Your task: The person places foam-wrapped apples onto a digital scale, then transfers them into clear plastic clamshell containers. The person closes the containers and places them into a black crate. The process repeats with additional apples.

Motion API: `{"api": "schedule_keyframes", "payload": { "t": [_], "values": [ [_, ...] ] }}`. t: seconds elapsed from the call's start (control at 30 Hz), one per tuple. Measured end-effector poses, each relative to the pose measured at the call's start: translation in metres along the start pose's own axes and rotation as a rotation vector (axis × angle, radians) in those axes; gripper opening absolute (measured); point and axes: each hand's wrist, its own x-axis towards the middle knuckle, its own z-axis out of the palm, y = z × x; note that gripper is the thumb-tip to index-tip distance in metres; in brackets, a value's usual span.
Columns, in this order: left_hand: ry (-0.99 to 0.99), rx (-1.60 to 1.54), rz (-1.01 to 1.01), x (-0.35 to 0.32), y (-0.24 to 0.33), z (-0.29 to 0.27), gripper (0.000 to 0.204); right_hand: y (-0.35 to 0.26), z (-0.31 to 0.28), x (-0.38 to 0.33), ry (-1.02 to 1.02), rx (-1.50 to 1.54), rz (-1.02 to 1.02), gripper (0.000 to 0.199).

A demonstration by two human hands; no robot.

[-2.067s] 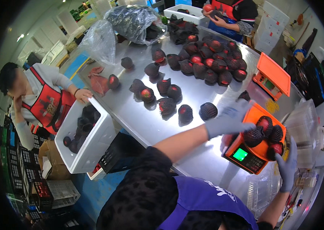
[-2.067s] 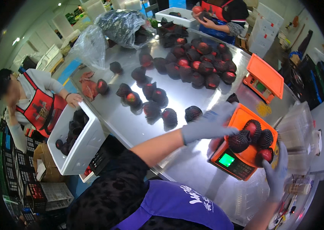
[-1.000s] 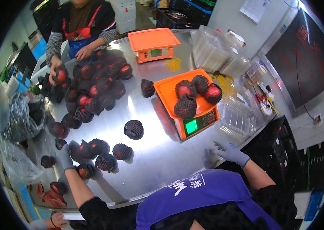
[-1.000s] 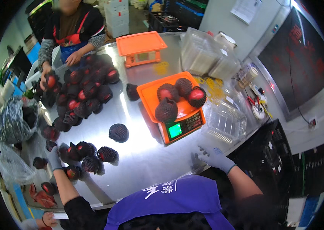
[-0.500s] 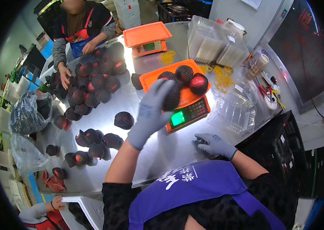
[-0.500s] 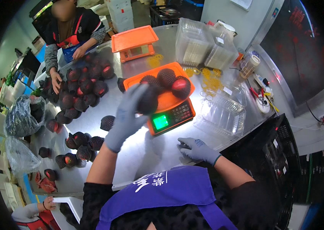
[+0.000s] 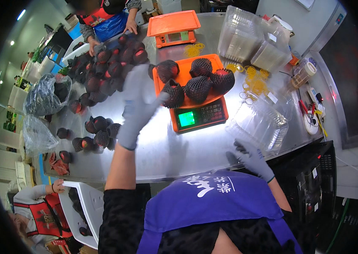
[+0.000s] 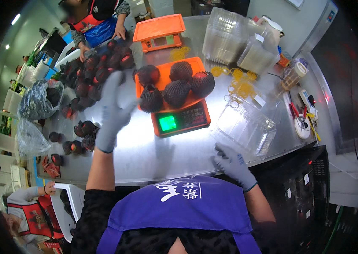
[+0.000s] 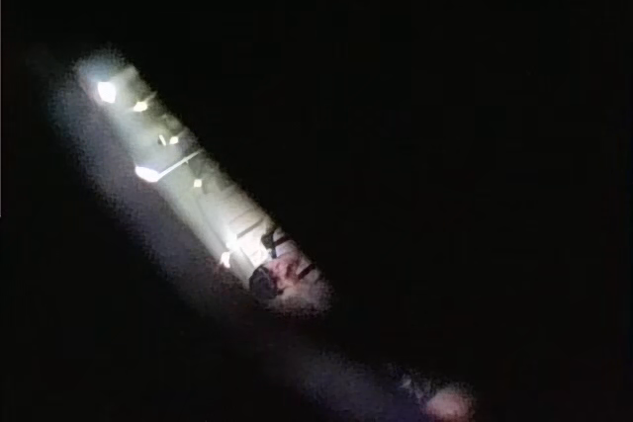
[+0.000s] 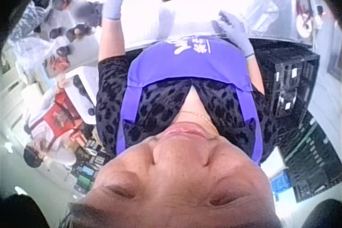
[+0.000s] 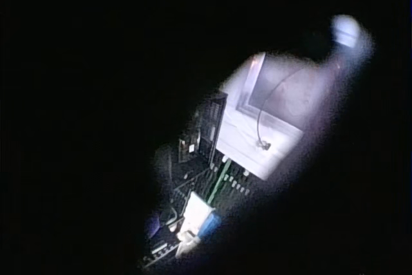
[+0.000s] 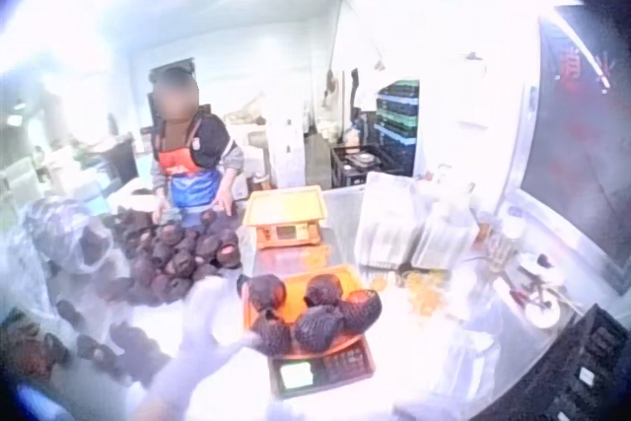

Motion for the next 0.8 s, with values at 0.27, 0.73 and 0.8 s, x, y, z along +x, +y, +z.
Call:
{"api": "schedule_keyframes", "payload": {
  "t": [0.27,0.73,0.8],
  "values": [
    [-0.154,-0.126,-0.827,-0.138,-0.062,-0.084,0.072,-0.012,-0.036,0.047,0.249,0.088,-0.175,0.052],
    [-0.205,-0.088,-0.867,-0.196,-0.058,-0.069,0.070,0.034,-0.020,0.029,0.226,-0.790,-0.069,0.047],
    [-0.236,-0.102,-0.835,-0.194,-0.061,-0.063,0.069,0.047,-0.023,0.027,0.194,-0.851,0.050,0.041]
  ]
}}
